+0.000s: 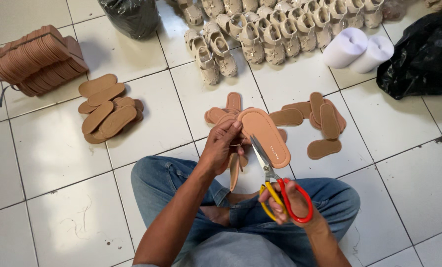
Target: The person sits cross-legged on the tiled floor among piles of sandal insoles and uses scissors to trim excess material from the edge of each insole. They work one insole at a time, placing trimmed pieces onto a finished pile and picking up the next insole to continue trimming.
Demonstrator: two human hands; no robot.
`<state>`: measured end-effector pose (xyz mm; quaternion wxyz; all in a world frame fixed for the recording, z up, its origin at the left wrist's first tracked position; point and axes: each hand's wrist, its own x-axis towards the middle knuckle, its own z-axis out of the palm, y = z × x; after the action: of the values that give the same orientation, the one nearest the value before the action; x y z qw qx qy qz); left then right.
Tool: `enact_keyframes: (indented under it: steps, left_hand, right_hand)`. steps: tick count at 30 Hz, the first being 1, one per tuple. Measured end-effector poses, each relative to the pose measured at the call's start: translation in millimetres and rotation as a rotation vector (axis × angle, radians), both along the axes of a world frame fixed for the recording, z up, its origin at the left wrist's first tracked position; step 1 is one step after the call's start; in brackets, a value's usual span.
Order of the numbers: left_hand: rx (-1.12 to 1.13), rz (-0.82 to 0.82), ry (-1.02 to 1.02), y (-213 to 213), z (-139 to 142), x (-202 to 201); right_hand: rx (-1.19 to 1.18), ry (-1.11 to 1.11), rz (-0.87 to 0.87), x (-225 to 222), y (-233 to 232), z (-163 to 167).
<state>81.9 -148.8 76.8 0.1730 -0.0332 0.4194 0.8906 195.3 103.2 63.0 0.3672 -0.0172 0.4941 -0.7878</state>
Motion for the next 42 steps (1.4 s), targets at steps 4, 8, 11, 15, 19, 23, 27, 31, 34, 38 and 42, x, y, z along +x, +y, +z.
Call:
enact_keyframes:
  steps: [4, 8, 11, 15, 19, 23, 27, 31, 34, 38, 42]
  left_hand:
    - [-0.03, 0.016, -0.002, -1, -2, 1]
    - [-0.064, 0.018, -0.049, 0, -6, 1]
    - [-0.062, 0.02, -0.057, 0, -9, 2]
    - [-0.098, 0.022, -0.059, 1, -11, 4]
    - [-0.105, 0.012, -0.072, 2, -12, 5]
    - [-0.077, 0.016, -0.055, 2, -14, 4]
    - [-0.082, 0.04, -0.012, 0, -14, 3]
    - [-0.126, 0.053, -0.023, -4, -14, 6]
    - [-0.13, 0.017, 0.011, -1, -15, 11]
    - [-0.075, -0.008, 0.035, 10, -14, 20]
    - [-0.113, -0.042, 0.106, 13, -11, 27]
  right_hand:
    - [0.081, 0.152, -0.042, 3, 1, -4]
    - [0.094, 0.147, 0.041, 2, 2, 5]
    - [0.114, 0.12, 0.087, -4, -3, 12]
    - [0.146, 0.123, 0.114, -11, -9, 16]
    - [0.116, 0.081, 0.094, -11, -5, 10]
    - [0.027, -0.034, 0.067, -9, 1, -5]
    - [-0.108, -0.077, -0.026, -6, 1, -15]
    - [0.384, 0.304, -0.316, -6, 10, 3]
    - [0.566, 0.487, -0.519, -14, 6, 23]
    - [0.605, 0.363, -0.514, -26, -16, 38]
    - [0.348, 0.283, -0.658, -30, -33, 34]
